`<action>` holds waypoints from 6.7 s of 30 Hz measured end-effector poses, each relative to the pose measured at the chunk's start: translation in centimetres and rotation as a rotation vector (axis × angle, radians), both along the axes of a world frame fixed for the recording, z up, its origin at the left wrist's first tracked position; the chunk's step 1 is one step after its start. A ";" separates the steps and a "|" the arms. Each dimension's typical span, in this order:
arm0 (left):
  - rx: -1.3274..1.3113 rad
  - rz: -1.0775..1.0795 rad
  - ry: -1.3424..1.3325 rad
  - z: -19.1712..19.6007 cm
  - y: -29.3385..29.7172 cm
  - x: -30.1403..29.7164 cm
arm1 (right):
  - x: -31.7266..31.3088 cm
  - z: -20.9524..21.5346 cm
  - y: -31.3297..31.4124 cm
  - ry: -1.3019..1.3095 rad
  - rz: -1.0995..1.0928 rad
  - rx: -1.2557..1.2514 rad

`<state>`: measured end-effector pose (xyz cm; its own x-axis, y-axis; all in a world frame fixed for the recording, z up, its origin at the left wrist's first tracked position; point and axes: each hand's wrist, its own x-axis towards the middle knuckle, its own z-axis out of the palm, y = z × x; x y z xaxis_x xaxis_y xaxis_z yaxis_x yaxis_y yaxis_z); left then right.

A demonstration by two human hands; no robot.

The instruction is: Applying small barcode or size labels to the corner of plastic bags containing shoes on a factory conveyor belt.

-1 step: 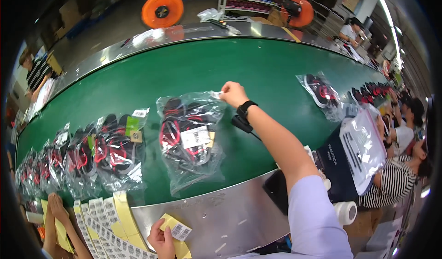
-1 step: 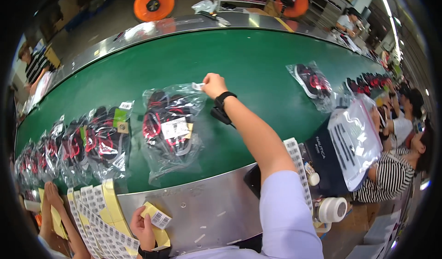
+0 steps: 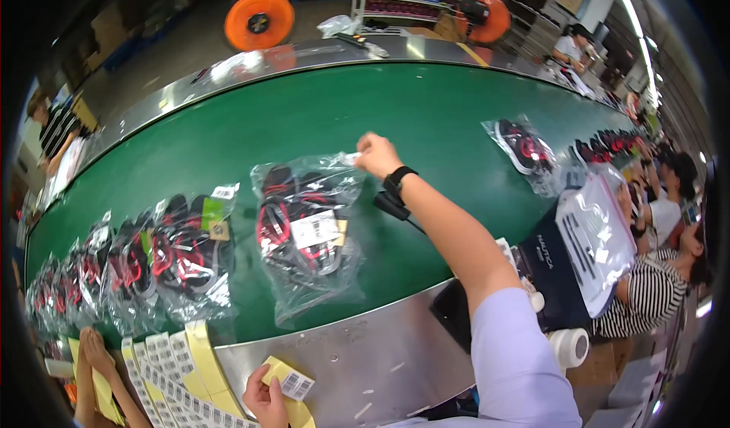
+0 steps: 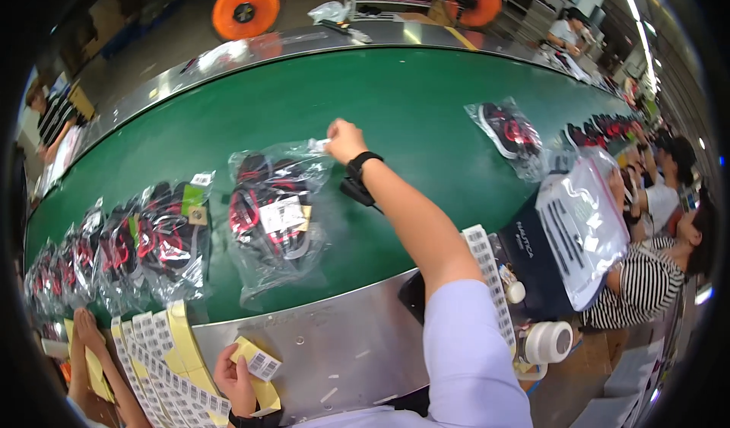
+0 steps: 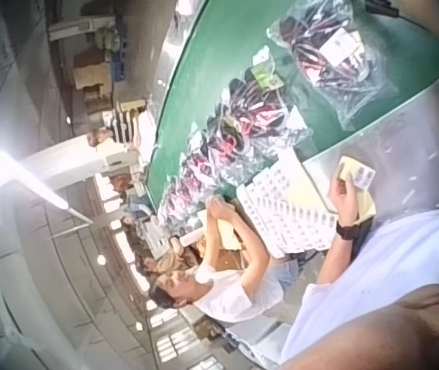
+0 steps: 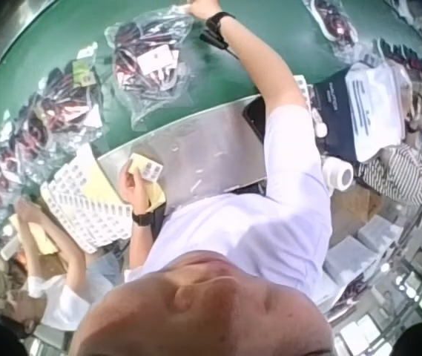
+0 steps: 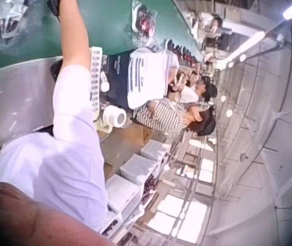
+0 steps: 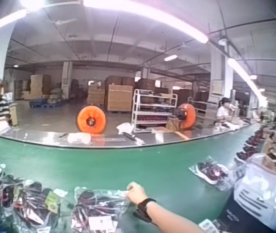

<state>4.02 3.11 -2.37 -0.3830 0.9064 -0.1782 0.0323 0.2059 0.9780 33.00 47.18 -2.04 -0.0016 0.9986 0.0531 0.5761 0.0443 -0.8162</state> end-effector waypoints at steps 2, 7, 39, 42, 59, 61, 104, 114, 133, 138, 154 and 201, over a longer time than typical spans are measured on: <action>0.037 0.050 0.013 -0.4 -0.2 0.0 | -0.2 0.9 -0.9 0.197 -0.005 -0.105; -0.087 0.029 0.016 1.3 0.3 1.0 | 9.9 1.1 3.1 -0.099 -0.142 -0.013; 0.056 -0.009 -0.202 0.2 -0.7 1.6 | -3.2 10.3 -25.4 0.387 0.903 0.010; 0.101 -0.059 -0.223 3.1 0.1 2.4 | -5.7 7.5 -32.4 0.278 0.943 -0.047; 0.071 -0.296 -0.011 6.8 -4.6 5.8 | -5.5 5.5 -43.2 0.452 0.471 -0.040; 0.077 -0.291 -0.031 7.2 -4.9 5.9 | -5.6 5.9 -43.2 0.516 0.375 0.154; 0.120 0.000 -0.152 -2.9 -0.2 2.7 | 4.7 -0.6 0.0 0.236 -0.101 -0.220; 0.100 -0.034 -0.132 -1.5 0.2 2.6 | 3.9 -2.4 -0.4 0.431 -0.140 -0.367; 0.069 -0.083 -0.053 -2.2 0.5 3.8 | 6.5 0.4 2.4 0.303 0.023 -0.377; 0.073 -0.058 -0.040 -2.6 0.4 4.5 | 5.3 -0.9 2.4 0.359 0.051 -0.449; 0.143 -0.054 -0.120 -3.5 0.7 5.9 | 5.3 1.0 -11.8 0.950 -0.077 -0.309; 0.159 -0.172 0.014 1.5 -3.1 9.1 | -3.5 0.0 -39.3 0.390 0.650 0.278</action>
<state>13.11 0.03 -0.89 -0.2221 0.9747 -0.0235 0.0672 0.0393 0.9970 29.46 7.92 -2.00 -0.5077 0.7543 0.4162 0.0410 0.5037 -0.8629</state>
